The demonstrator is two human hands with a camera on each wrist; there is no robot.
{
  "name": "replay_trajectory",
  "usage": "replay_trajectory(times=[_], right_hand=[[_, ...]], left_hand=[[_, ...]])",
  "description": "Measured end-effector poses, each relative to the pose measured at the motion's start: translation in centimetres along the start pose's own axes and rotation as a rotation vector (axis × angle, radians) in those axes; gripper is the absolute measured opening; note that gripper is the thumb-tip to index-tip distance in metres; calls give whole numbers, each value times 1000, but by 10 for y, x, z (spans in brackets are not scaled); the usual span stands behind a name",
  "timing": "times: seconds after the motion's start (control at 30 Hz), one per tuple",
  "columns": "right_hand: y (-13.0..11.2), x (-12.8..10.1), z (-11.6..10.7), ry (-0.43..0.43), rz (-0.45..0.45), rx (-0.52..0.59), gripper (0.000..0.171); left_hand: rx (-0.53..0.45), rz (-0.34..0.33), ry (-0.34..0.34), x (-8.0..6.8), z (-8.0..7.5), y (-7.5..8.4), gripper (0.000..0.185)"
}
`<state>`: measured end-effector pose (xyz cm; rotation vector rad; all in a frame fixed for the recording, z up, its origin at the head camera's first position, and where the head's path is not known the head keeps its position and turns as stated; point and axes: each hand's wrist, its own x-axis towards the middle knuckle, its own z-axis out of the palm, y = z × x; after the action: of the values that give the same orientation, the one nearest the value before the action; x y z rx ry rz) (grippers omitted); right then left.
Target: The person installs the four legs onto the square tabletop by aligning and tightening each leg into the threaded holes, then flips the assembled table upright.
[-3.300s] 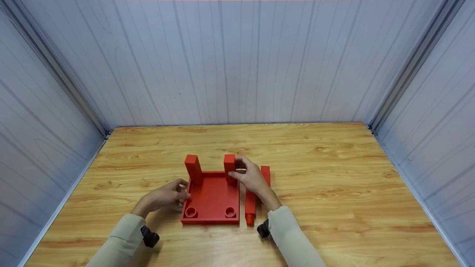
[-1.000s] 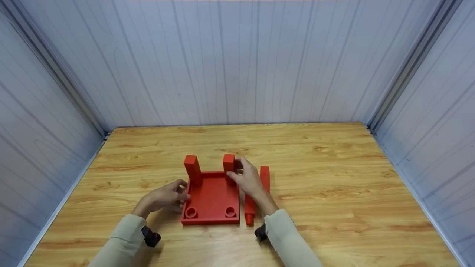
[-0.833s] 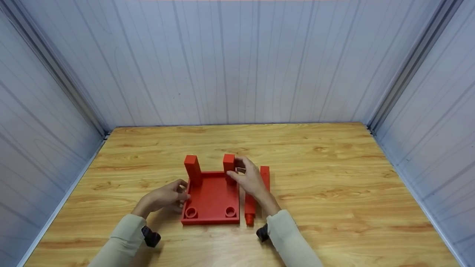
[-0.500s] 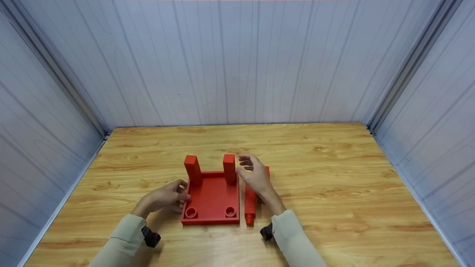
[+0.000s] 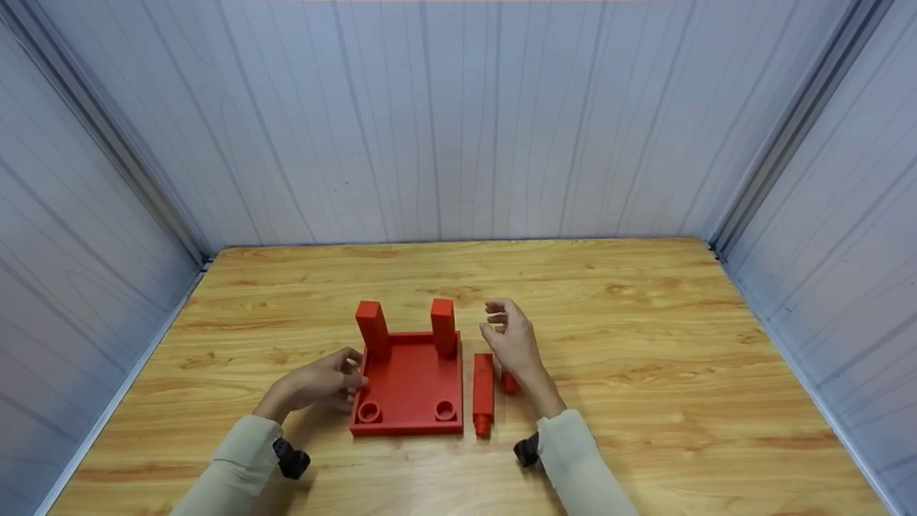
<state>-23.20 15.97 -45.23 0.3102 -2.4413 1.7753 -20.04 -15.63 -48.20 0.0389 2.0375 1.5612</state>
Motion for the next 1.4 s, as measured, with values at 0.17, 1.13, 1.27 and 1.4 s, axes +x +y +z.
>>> replay_trajectory(times=[0.17, 1.13, 1.27, 1.4], right_hand=[[18, 6, -6, 34, 40, -41, 35], [46, 2, -27, -30, 310, -232, 57], [47, 2, -27, -73, 342, -296, 59], [47, 2, -27, -101, 377, -344, 59]], left_hand=[[-23, -2, -10, 1, 0, -1, 39], [-11, -19, 7, 0, -1, -1, 39], [-10, -21, 16, 1, -1, -1, 39], [-10, -28, 17, 1, -1, -1, 39]])
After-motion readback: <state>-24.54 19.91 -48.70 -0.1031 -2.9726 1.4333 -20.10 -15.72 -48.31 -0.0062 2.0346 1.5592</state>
